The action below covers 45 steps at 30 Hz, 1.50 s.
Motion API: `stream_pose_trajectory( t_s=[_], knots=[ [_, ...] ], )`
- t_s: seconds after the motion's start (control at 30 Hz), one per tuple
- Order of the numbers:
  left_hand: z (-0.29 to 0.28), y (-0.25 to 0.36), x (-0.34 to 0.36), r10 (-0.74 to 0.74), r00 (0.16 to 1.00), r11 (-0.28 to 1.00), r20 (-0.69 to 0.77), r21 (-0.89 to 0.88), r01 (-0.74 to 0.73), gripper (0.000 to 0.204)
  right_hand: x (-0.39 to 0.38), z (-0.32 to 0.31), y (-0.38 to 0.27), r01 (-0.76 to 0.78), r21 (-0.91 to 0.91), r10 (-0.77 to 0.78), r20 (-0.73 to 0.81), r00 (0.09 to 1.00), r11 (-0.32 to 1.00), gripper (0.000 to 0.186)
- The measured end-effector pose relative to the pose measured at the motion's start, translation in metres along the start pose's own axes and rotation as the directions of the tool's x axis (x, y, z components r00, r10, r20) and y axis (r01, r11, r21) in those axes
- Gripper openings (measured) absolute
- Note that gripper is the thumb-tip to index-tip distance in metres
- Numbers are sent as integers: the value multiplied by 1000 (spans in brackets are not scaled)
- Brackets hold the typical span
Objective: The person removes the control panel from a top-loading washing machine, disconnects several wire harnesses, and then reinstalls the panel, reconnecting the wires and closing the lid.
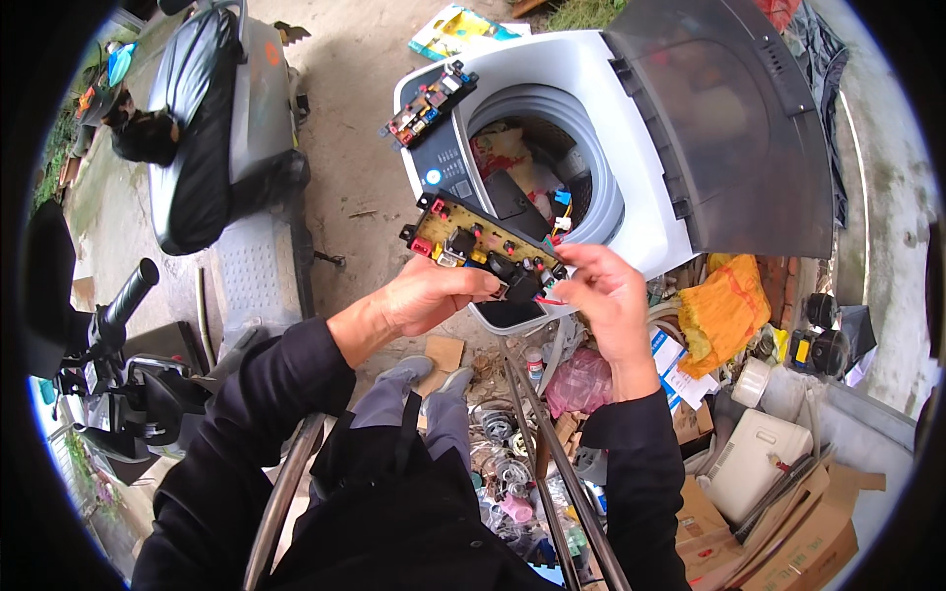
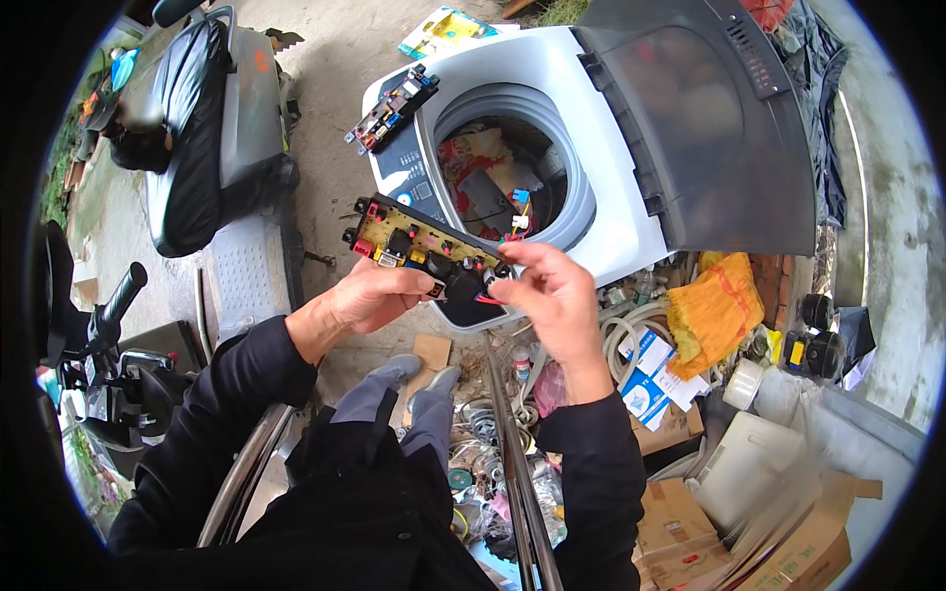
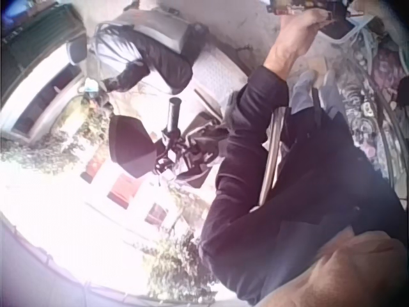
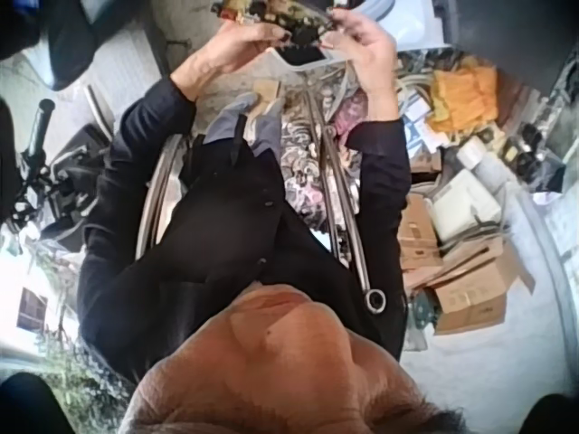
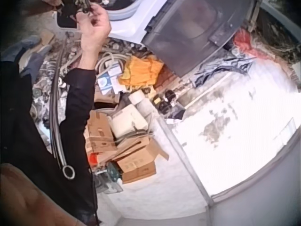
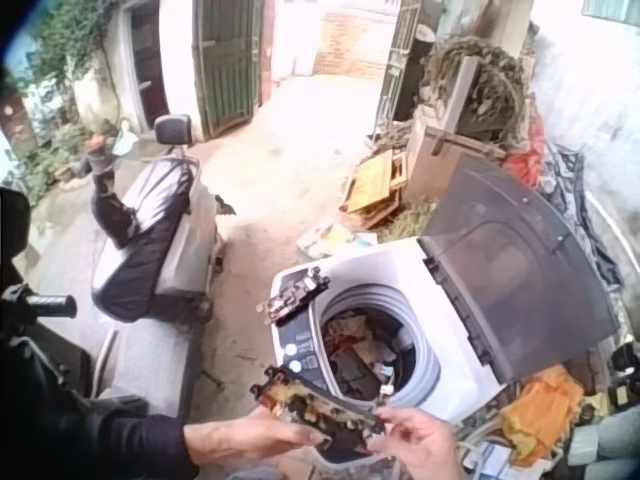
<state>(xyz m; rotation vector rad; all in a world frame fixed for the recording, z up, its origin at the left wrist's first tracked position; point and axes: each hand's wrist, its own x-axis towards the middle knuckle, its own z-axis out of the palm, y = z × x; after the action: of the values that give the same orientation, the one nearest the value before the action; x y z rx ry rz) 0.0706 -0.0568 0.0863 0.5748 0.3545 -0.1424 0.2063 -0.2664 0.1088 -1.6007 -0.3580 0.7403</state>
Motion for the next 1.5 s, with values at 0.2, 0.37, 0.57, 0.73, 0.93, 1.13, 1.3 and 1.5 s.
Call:
stream_pose_trajectory(
  t_s=[0.2,0.37,0.57,0.73,0.93,1.13,1.3,1.5],
  knots=[
    [-9,3,5,-55,998,998,17,42,54,52,39,-40,32,-114,-143,55,-363,930,983,30],
    [-19,-3,17,-75,997,992,-9,102,76,59,59,-22,40,-226,-185,220,-53,974,956,62],
    [-12,7,24,-77,996,981,48,183,67,74,52,-25,50,-261,-54,262,22,965,964,40],
    [-23,12,39,-76,992,974,102,220,52,63,49,-29,61,-242,74,242,17,970,967,30],
    [-28,19,60,-104,993,993,50,68,100,51,45,-31,65,-215,142,222,-32,975,966,27],
    [-15,34,68,-72,986,993,148,102,57,55,40,-33,71,-167,195,187,-92,978,967,19],
    [-19,38,88,-145,989,980,0,141,143,51,35,-37,72,-157,182,184,-145,972,971,15],
    [-26,45,100,-211,976,968,49,148,202,59,36,-39,75,-162,143,182,-143,973,976,16]
  ],
)
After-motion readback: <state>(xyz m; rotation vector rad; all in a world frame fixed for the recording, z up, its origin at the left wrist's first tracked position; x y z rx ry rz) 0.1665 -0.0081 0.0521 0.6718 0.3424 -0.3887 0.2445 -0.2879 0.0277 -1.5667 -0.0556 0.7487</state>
